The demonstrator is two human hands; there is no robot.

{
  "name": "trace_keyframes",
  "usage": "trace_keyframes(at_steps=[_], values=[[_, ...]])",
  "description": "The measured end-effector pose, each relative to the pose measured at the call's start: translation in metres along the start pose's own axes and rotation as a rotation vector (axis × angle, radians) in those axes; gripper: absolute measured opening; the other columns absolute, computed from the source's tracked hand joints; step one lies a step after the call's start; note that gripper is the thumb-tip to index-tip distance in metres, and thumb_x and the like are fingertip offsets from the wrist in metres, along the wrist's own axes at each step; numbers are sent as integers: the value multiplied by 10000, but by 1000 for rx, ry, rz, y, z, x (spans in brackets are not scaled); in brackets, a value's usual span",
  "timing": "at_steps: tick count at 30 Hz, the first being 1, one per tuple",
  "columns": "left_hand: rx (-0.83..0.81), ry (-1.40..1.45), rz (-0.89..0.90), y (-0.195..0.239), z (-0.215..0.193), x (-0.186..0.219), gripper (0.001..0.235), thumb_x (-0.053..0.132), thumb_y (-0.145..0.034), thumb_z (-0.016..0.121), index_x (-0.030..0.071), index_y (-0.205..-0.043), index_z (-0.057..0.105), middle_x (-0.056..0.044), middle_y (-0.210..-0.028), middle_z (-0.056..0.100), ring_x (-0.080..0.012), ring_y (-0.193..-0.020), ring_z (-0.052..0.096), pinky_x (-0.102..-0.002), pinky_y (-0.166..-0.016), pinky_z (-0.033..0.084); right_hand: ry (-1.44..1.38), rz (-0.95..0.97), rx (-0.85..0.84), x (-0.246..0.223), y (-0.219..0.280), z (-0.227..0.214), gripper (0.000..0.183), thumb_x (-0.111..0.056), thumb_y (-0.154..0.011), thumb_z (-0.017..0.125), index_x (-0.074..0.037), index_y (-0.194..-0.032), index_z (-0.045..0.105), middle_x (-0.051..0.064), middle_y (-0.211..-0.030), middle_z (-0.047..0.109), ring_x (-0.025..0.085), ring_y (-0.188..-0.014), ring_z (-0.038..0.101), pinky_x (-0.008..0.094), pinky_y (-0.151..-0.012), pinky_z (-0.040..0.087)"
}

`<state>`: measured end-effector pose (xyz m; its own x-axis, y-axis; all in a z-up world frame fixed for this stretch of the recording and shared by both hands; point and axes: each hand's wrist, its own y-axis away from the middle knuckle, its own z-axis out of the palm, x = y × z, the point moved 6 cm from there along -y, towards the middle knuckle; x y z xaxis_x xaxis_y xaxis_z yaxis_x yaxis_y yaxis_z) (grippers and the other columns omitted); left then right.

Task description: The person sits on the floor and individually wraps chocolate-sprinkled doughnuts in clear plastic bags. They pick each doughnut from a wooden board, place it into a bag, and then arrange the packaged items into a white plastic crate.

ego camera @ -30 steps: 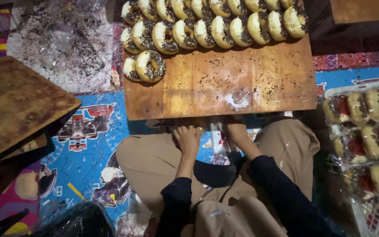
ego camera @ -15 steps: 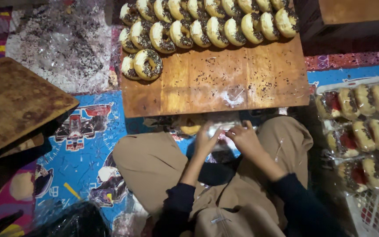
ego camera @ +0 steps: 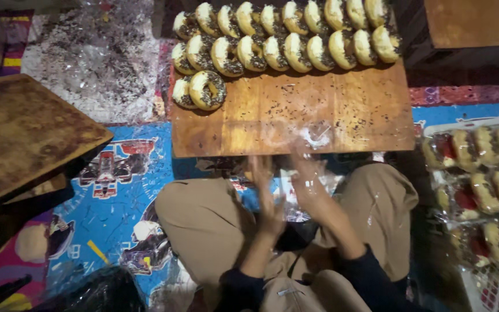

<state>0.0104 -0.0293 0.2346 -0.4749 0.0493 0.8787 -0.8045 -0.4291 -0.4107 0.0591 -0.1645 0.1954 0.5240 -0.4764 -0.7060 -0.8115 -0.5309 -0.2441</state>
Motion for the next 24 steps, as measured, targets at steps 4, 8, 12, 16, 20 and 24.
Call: trace_keyframes(at_steps=[4,8,12,16,20,24], values=[[310,676,-437,-50,-122,-35,422,302,-970,701,159,-1341,561,-49,-1228,652,-221,-1070,614,-429,-959,465,-244,-245,-595,-72,-77,89,543,-302,-969,632,-35,-1442,615,250,-1501,538,414,-1457,425,541,-1191,259],[651,859,-343,-63,-212,-45,219,224,-1031,658,52,-1166,666,-86,-1096,703,-230,-968,678,-532,-987,495,-406,339,46,-29,-213,92,730,-539,-820,810,85,-1150,624,302,-1139,652,438,-1070,585,494,-892,486],[595,986,-403,-50,-196,-65,221,253,-1020,633,69,-1137,669,-173,-1197,705,-330,-1133,691,-533,-1071,491,147,165,424,-25,-273,95,856,-574,-631,929,-37,-1139,498,169,-1053,608,361,-1014,561,523,-835,441],[602,1040,-506,-25,-184,-77,283,282,-1020,637,27,-1137,670,-209,-1229,701,-375,-1183,655,-556,-1102,467,26,187,222,19,-250,89,869,-527,-667,912,-30,-1246,496,201,-1165,605,362,-1109,564,506,-947,457],[688,916,-534,-7,-218,-69,320,320,-999,637,60,-1185,652,-191,-1270,670,-383,-1265,596,-563,-1126,460,283,75,186,93,-168,-16,867,-363,-677,908,-111,-1421,542,207,-1236,640,407,-1152,564,527,-973,437],[807,860,-571,4,-219,-74,457,409,-922,666,70,-1227,632,-201,-1320,619,-416,-1332,541,-612,-1122,447,378,181,396,119,-99,-74,702,-383,-846,881,-158,-1442,586,149,-1208,695,368,-1208,632,479,-1082,486]])
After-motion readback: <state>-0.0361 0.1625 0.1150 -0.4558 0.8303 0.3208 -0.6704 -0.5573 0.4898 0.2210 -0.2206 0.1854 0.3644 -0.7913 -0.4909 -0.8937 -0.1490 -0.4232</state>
